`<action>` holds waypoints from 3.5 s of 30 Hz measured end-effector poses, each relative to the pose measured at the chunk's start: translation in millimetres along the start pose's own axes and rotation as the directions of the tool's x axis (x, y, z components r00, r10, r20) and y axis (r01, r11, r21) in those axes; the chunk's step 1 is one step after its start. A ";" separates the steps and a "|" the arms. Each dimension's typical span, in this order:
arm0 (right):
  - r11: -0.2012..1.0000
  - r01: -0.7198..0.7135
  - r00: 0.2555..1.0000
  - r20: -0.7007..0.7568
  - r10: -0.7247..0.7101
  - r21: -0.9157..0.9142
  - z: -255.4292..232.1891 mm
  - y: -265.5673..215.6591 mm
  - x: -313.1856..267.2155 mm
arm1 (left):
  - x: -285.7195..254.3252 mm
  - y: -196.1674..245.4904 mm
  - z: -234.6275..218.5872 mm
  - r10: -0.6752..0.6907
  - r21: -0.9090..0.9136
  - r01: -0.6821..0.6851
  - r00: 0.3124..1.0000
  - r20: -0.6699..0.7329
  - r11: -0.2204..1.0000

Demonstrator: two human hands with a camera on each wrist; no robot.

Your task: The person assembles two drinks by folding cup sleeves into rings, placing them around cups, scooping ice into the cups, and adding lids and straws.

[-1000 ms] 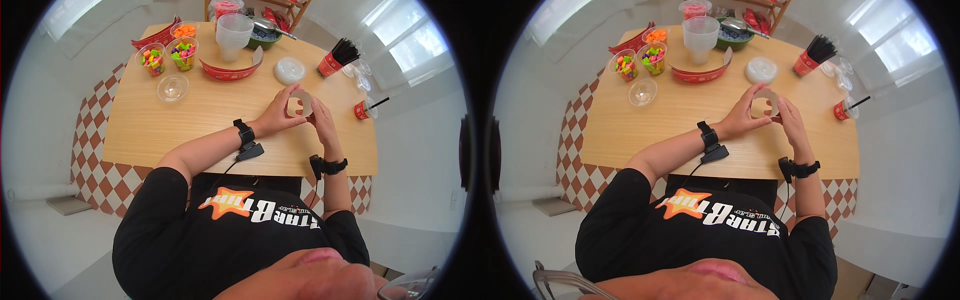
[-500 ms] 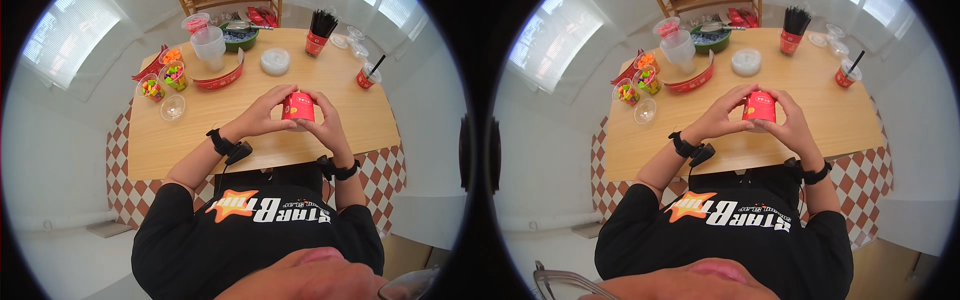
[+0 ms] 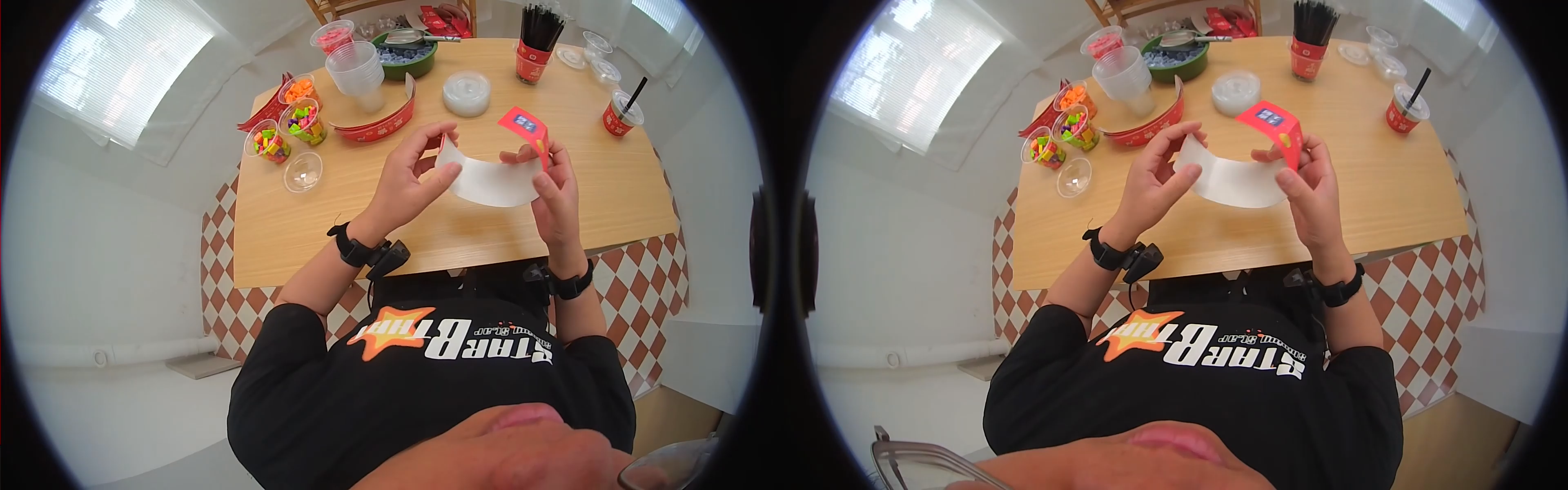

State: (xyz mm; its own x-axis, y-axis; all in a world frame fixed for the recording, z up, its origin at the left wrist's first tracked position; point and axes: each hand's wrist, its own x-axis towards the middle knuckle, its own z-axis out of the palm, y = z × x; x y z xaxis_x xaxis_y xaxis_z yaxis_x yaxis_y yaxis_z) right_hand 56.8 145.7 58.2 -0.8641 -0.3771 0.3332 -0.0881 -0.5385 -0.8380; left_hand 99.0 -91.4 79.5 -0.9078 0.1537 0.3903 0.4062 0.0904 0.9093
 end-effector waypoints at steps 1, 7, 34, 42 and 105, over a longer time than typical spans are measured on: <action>0.989 0.005 0.999 -0.034 0.000 0.147 -1.7 0.0 -0.1 | -0.9 -2.6 -1.9 -0.034 -0.028 0.033 0.999 -0.028 0.999; 0.990 0.137 0.989 -0.051 -0.135 0.039 -3.5 3.7 -6.7 | -6.1 -13.3 -7.4 -0.194 -0.212 0.174 0.978 -0.080 0.962; 0.989 -0.029 0.967 -0.246 0.064 0.143 -19.5 46.5 -5.3 | -25.0 -21.2 -54.0 -0.035 0.858 -0.116 0.987 0.154 0.501; 0.963 -0.184 0.950 -0.286 0.124 -0.195 -47.1 84.5 -16.6 | -12.4 -48.4 -95.7 -0.126 0.967 -0.033 0.990 0.067 0.252; 0.741 0.001 0.935 0.264 0.238 -0.671 -64.4 8.7 58.9 | 38.0 -122.6 47.0 0.023 -0.291 0.003 0.996 0.085 0.957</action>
State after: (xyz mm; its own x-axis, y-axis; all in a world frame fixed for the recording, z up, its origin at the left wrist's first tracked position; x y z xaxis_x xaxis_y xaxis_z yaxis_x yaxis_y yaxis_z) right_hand -26.8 167.3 42.8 -0.6976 -0.6798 0.2263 -0.3988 0.1059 -0.9109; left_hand 19.6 -50.4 -24.0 -0.8862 0.2386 0.3972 0.3556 -0.1994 0.9131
